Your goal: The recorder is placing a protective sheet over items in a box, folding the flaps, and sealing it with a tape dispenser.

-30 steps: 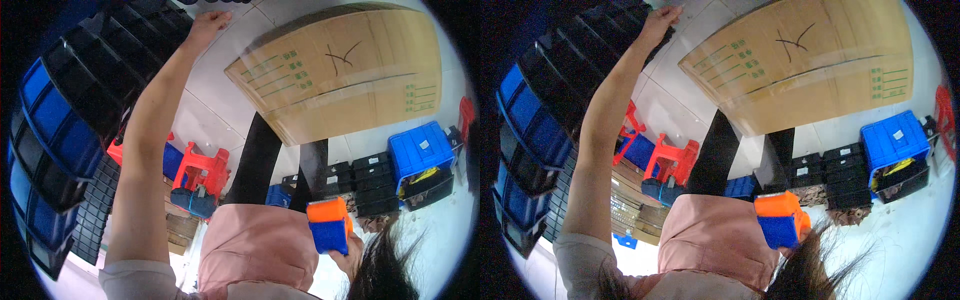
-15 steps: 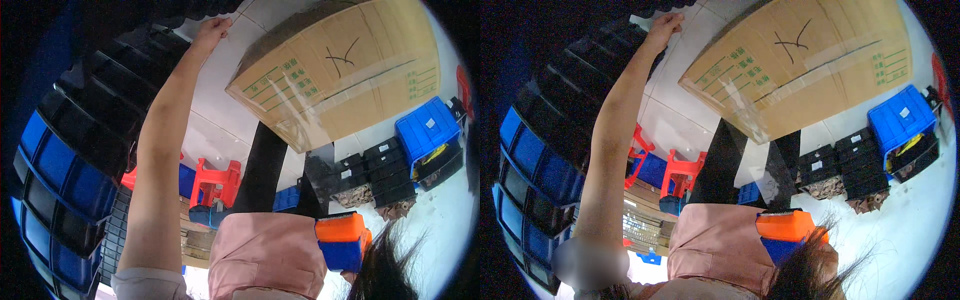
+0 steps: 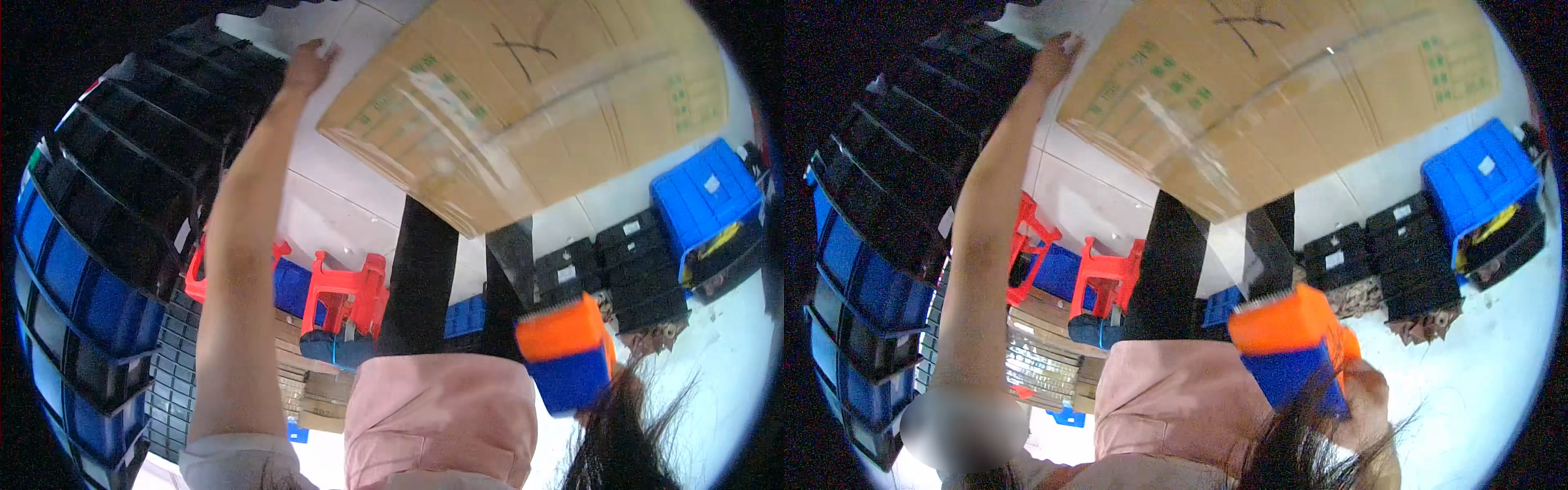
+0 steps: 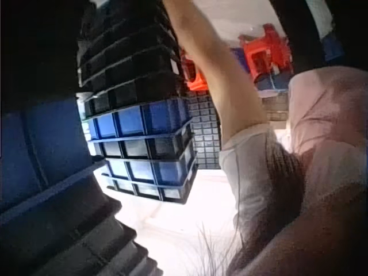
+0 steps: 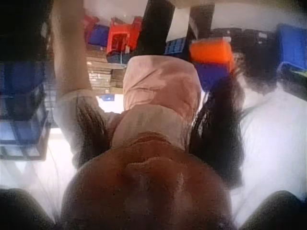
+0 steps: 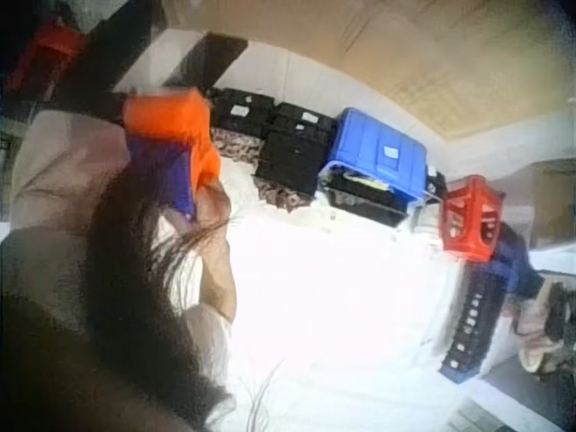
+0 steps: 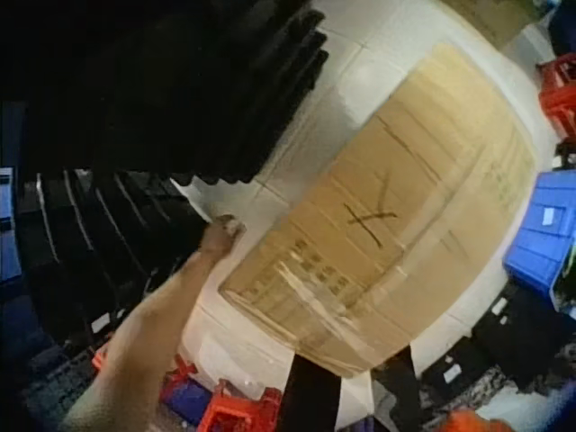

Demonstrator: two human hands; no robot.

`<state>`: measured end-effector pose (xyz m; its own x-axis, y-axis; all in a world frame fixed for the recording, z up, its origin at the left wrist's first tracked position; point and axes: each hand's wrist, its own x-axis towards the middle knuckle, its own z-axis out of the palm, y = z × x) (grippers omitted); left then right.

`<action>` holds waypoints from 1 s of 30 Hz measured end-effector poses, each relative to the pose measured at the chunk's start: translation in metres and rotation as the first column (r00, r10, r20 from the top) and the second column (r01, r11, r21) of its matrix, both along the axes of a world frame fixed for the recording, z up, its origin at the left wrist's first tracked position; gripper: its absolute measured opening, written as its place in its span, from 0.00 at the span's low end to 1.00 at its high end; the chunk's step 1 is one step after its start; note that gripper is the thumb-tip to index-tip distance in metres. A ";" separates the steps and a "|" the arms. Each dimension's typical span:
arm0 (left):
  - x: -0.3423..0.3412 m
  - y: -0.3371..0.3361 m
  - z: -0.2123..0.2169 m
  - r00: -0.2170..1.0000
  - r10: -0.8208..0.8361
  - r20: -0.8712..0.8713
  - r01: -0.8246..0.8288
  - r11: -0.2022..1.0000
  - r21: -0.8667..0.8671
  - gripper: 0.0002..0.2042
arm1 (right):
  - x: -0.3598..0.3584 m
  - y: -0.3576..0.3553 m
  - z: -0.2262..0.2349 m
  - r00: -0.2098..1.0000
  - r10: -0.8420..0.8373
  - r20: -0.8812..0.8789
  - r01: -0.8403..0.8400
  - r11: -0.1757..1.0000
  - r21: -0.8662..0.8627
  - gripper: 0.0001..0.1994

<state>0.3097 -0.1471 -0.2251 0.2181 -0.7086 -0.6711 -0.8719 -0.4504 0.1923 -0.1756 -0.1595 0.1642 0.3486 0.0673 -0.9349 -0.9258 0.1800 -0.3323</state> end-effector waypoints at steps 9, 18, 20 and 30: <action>-0.078 -0.010 0.086 0.925 0.364 -0.105 -0.367 0.930 -0.002 0.44 | -0.109 0.091 -0.057 0.936 -0.125 0.329 0.242 0.909 -0.341 0.20; -0.054 -0.015 0.083 0.848 0.392 -0.357 -0.466 0.872 -0.149 0.35 | -0.150 0.172 -0.247 0.938 -0.284 0.198 0.335 0.890 -0.309 0.19; -0.081 -0.025 0.096 0.877 0.255 -0.408 -0.373 0.896 -0.240 0.29 | -0.084 0.153 -0.307 0.953 -0.264 0.148 0.302 0.843 -0.445 0.24; -0.333 0.100 0.183 -0.030 -0.999 0.030 0.986 -0.035 -0.165 0.24 | 0.005 0.133 -0.342 0.780 -0.551 -0.298 0.323 0.762 -0.561 0.13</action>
